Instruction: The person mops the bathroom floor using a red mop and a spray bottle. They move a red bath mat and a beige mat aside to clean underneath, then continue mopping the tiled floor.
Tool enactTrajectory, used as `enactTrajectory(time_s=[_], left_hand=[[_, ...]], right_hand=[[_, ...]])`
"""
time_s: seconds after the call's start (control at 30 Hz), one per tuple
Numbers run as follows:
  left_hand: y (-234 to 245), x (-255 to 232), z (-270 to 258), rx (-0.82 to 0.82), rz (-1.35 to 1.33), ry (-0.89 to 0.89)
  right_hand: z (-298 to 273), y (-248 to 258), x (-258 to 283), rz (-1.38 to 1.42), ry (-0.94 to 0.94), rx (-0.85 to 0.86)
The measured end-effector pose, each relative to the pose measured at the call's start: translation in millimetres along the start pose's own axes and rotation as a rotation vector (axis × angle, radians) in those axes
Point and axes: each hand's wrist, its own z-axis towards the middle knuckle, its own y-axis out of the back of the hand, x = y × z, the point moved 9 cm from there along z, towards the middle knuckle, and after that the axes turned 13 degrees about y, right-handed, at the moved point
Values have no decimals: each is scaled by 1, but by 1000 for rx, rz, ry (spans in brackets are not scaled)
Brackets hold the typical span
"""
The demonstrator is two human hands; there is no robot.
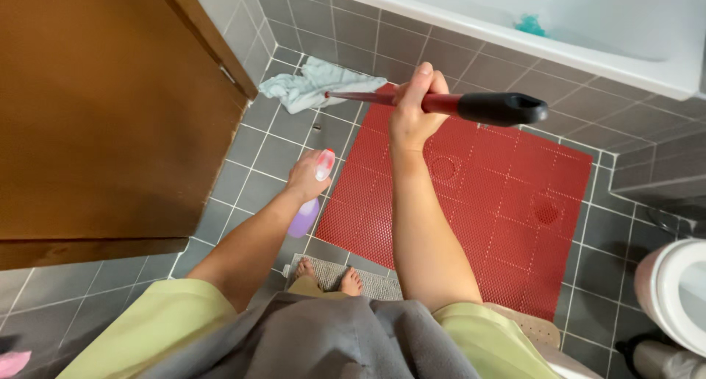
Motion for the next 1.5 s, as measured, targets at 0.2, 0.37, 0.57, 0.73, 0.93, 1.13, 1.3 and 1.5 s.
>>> enactTrajectory(time_s=[0.2, 0.37, 0.57, 0.73, 0.93, 1.13, 1.3, 1.5], left_hand=[[-11, -20, 7, -42, 32, -83], [-30, -28, 16, 22, 56, -54], [-52, -45, 16, 50, 12, -127], [-52, -53, 12, 42, -20, -164], [-57, -48, 16, 100, -4, -119], [-75, -54, 19, 116, 15, -228], [-96, -74, 22, 139, -1, -235], [-134, -115, 20, 157, 14, -275]], right_hand=[[-13, 59, -41, -9, -151, -126], [-8, 87, -21, -97, -115, -81], [42, 132, 28, -149, -60, -156], [71, 169, 53, -112, -67, -306], [43, 181, 49, -99, 11, -440], [37, 211, 49, -114, -71, -479], [85, 252, 83, -159, -119, -414], [136, 285, 97, -62, -198, -210]])
